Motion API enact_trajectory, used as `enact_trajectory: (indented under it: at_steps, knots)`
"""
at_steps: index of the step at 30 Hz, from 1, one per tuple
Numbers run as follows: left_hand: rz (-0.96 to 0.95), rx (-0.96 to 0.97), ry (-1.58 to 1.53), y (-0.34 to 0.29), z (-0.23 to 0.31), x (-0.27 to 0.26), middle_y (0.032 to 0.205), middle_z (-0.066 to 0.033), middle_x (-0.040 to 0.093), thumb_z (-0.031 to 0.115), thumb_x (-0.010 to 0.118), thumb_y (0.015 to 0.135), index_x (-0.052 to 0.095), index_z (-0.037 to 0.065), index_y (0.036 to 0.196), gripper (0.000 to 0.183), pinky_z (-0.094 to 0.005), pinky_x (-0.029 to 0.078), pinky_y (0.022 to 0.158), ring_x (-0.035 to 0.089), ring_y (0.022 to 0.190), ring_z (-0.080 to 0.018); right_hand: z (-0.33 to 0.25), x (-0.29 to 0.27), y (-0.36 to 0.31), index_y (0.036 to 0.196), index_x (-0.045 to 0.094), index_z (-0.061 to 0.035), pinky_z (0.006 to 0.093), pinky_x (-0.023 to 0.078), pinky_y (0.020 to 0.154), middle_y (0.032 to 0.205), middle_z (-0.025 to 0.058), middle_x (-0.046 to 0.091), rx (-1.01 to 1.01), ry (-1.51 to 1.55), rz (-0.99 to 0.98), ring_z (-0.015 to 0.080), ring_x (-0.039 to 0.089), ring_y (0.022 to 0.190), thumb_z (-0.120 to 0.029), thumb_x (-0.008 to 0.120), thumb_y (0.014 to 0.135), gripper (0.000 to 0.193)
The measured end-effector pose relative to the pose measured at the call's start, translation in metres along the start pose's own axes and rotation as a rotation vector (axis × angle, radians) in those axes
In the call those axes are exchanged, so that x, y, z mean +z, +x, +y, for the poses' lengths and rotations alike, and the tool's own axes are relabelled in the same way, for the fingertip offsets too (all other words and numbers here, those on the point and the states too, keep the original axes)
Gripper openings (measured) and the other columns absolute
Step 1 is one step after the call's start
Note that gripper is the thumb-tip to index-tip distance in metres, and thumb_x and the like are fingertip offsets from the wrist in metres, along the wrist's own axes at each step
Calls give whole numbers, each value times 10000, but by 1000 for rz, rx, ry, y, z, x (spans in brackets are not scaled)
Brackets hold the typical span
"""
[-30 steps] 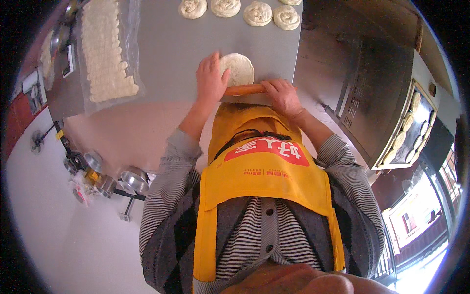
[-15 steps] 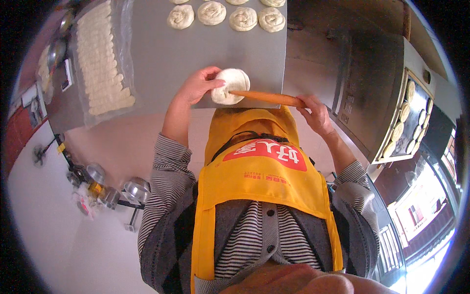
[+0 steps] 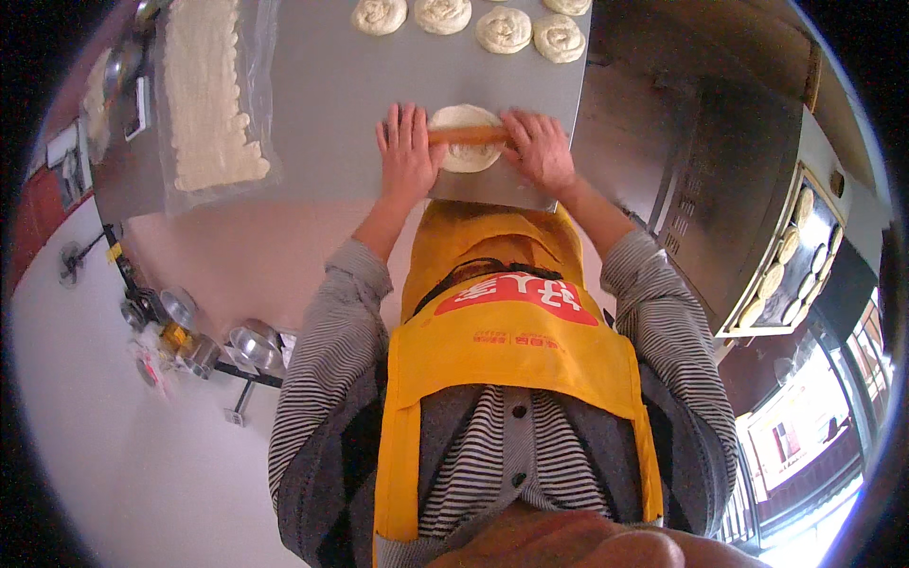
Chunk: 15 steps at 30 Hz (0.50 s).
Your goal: The person flips cooking flatbreads on a griddle using a metal spatula, then moves to a prep table to roll dough balls into flat rounds with a rolling pin and places them on the griddle. The person repeats this cycle of rolling and placing dough while managing the cooking flatbreads.
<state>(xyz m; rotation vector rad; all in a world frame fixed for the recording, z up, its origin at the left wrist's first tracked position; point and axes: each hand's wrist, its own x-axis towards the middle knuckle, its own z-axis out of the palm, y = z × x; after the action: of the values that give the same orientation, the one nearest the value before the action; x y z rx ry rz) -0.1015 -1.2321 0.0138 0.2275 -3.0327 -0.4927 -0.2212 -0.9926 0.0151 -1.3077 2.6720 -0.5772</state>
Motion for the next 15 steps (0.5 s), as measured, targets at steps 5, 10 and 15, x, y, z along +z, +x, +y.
enact_trajectory:
  at_steps: [5, 10, 15]
  knots:
    - [85, -112, 104, 89, -14, 8, 1525, -220, 374, 409, 559, 976, 428, 9, 1444, 630, -643, 234, 1141, 310, 1435, -422, 27, -12, 60, 1285, 561, -123, 444, 535, 833, 1096, 119, 647, 81, 74, -193, 315, 631, 1002, -368, 655, 910, 459]
    - [7, -16, 45, 31, -10, 11, 1515, -233, 381, 426, 664, 894, 456, -3, 1406, 700, -639, 258, 1128, 316, 1423, -443, 10, 5, -2, 1245, 567, -125, 453, 540, 810, 1047, 126, 631, 116, 148, -93, 329, 626, 991, -321, 676, 894, 416]
    - [-20, -1, 7, -31, 8, -6, 1521, -226, 374, 390, 692, 875, 457, 13, 1413, 697, -642, 240, 1134, 293, 1432, -439, -33, -1, -44, 1297, 542, -72, 443, 514, 877, 1169, 140, 615, 183, 113, -91, 335, 615, 1026, -307, 699, 874, 509]
